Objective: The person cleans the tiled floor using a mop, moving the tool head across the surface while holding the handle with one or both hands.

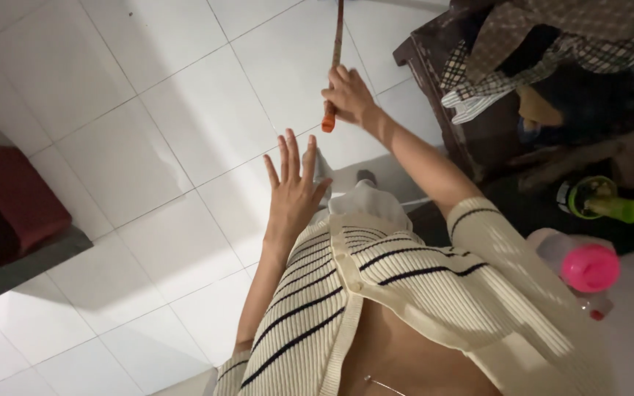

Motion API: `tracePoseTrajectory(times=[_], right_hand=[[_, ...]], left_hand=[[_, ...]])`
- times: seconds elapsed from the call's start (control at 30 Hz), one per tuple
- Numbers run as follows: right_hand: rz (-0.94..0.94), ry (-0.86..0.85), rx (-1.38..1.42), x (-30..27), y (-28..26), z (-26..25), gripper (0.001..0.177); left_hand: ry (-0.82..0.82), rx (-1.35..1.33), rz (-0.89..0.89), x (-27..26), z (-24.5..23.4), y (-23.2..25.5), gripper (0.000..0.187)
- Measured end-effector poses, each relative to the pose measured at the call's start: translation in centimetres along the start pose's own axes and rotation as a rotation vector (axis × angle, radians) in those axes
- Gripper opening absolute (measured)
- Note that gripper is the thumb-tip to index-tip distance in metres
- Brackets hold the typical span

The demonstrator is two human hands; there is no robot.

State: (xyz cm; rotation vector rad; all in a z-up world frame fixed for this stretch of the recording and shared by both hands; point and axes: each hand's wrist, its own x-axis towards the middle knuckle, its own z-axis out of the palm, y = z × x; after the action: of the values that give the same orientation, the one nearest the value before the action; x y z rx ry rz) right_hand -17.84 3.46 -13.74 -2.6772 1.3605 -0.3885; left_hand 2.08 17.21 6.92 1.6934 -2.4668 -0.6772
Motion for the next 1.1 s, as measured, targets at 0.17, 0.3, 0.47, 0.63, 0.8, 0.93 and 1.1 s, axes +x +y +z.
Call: tracePoseTrajectory(times=[0.17, 0.3, 0.47, 0.63, 0.8, 0.93, 1.1], right_hand=[[-0.013, -0.051, 0.449, 2.6, -1.8, 3.6, 0.014], [0.039, 0.070, 0.571, 5.1, -9.4, 2.9, 0.026], [0.211, 0.215, 0.710, 6.2, -15.7, 0.1, 0.014], [0.253, 0.159, 0.598, 5.9, -15.5, 1.4, 0.014], [0.191, 0.226, 0.568, 5.4, -14.0, 2.6, 0.021], [0.179, 0.223, 0.631, 6.5, -11.6, 2.3, 0.024], [0.144, 0.131, 0.647, 5.6, -7.6, 3.7, 0.024]], left_hand=[[0.119, -0.125, 0.076, 0.6, 1.4, -2.2, 0.097], [0.275, -0.413, 0.048, 0.7, 3.0, -4.5, 0.096], [0.556, -0.142, 0.048, 0.4, 2.3, -6.2, 0.087], [0.579, -0.332, 0.036, 2.2, 2.1, -7.7, 0.038], [0.602, -0.740, -0.279, 4.2, 4.4, -7.6, 0.010], [0.746, -0.815, -0.383, 7.9, 4.9, -6.8, 0.017], [0.796, -0.923, -0.386, 11.1, 7.8, -5.7, 0.020]])
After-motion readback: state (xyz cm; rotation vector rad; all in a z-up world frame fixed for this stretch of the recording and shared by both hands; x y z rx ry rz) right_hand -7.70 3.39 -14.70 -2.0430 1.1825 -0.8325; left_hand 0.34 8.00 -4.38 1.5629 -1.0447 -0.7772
